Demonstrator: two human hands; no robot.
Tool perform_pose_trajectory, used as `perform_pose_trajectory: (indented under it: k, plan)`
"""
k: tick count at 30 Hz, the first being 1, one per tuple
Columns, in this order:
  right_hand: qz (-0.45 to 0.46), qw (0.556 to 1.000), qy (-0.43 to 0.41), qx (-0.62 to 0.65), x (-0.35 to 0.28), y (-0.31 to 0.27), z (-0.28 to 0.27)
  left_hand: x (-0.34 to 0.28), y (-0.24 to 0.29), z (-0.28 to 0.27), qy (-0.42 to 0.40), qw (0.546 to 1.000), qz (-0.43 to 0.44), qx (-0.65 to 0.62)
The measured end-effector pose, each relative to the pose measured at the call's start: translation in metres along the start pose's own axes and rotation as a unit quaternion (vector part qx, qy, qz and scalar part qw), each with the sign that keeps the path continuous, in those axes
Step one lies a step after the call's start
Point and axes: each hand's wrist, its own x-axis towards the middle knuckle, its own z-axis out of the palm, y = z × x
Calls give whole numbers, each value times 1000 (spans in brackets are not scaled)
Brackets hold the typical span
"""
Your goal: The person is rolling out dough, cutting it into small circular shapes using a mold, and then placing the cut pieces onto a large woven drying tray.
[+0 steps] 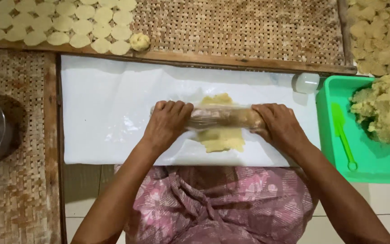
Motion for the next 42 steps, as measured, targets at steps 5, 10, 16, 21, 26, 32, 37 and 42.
perform_pose_trajectory:
  k: [5,10,16,21,26,32,37,42]
  plan:
    - [43,999,-10,-23,-16,-7,12,-4,14,-12,-18,996,-4,-86]
    - [99,995,30,-15,-9,-4,30,3,18,12,-79,988,-98,-84]
    - [141,988,58,-13,29,30,35,50,-6,12,-9,983,-153,-104]
    - [198,980,-27,12,52,40,32,67,-19,21,-56,977,-191,-80]
    - [157,988,-8,-4,54,32,25,64,-13,10,-16,981,-168,-99]
    - [150,988,-29,-23,27,10,24,23,10,18,-65,980,-172,-73]
    - [223,972,-67,23,14,-11,17,-3,29,15,-31,981,-175,-84]
    - [210,977,-34,-22,-2,-28,13,-18,44,8,15,981,-172,-87]
